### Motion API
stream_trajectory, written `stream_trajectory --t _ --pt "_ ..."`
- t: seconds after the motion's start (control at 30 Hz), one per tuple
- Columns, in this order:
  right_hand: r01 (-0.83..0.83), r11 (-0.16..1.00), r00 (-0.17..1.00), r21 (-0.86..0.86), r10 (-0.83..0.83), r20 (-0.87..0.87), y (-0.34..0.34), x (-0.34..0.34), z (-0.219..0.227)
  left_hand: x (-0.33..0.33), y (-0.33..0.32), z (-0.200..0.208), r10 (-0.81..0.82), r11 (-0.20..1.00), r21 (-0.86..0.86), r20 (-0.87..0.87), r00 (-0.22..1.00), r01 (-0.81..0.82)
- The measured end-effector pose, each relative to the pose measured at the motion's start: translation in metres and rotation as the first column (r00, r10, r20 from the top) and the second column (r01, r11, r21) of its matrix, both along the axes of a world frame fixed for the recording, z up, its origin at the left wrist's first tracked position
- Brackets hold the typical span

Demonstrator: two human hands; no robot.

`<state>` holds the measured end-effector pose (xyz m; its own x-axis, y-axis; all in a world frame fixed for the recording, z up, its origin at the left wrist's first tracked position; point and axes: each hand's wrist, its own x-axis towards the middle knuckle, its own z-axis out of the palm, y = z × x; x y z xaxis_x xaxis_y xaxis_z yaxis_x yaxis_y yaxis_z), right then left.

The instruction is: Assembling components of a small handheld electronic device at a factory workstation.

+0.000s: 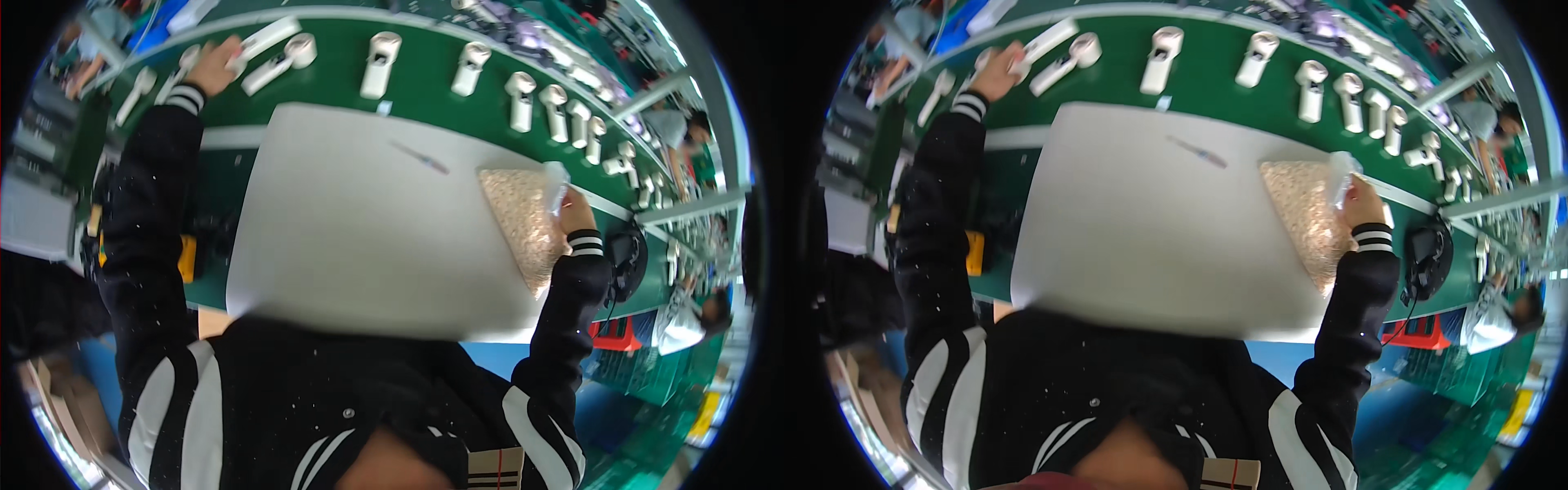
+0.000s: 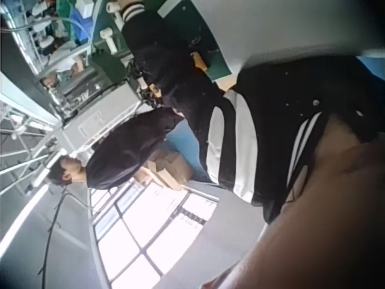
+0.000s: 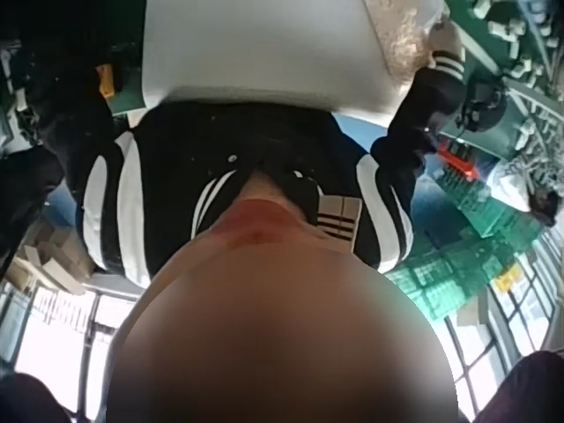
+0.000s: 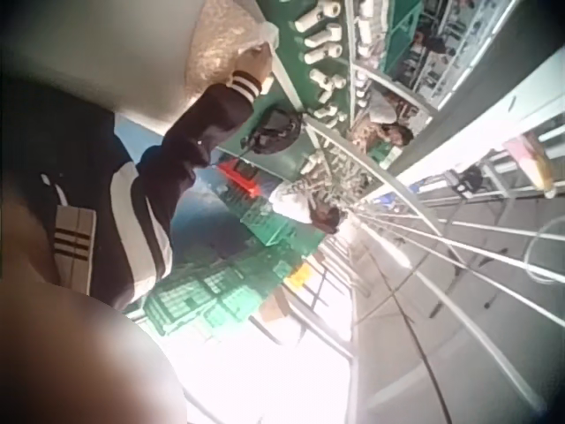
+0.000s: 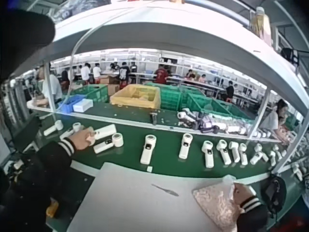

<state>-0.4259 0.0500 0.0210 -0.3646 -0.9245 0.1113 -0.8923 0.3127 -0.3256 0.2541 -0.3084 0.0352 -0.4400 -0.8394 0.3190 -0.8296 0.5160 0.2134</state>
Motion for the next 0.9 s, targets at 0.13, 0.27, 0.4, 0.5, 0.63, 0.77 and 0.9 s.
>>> stream_trajectory --t 0.13,0.27,0.4,0.5,0.63,0.77,0.9 --pt "-0.102 0.993 0.995 0.058 0.102 -0.001 -0.018 0.011 0.006 -0.027 0.148 0.038 -0.236 0.957 0.134 -0.16 0.958 0.258" --pt "-0.063 0.989 0.994 -0.135 0.074 0.076 -0.013 0.023 0.005 -0.046 0.231 0.021 -0.561 0.752 0.264 -0.225 0.796 0.605" --pt "-0.074 0.989 0.996 -0.129 0.079 0.035 0.002 0.028 0.008 -0.073 0.278 0.016 -0.57 0.817 -0.037 -0.204 0.796 0.576" --pt "-0.048 0.96 0.985 -0.276 0.092 0.147 0.01 0.038 0.034 -0.02 0.279 0.025 -0.339 0.927 0.149 -0.05 0.939 0.343" --pt "0.049 0.874 0.943 -0.483 0.119 0.312 0.022 0.067 0.069 0.038 0.281 0.031 -0.014 0.945 0.317 0.273 0.962 -0.076" --pt "-0.016 0.775 0.762 -0.632 0.418 0.494 0.013 0.185 0.077 0.046 0.288 0.011 -0.048 0.909 0.385 0.477 0.878 -0.16" --pt "-0.233 0.868 0.511 -0.438 0.493 0.705 0.0 0.291 0.028 0.035 0.286 0.01 0.006 0.935 0.323 0.397 0.918 -0.146"
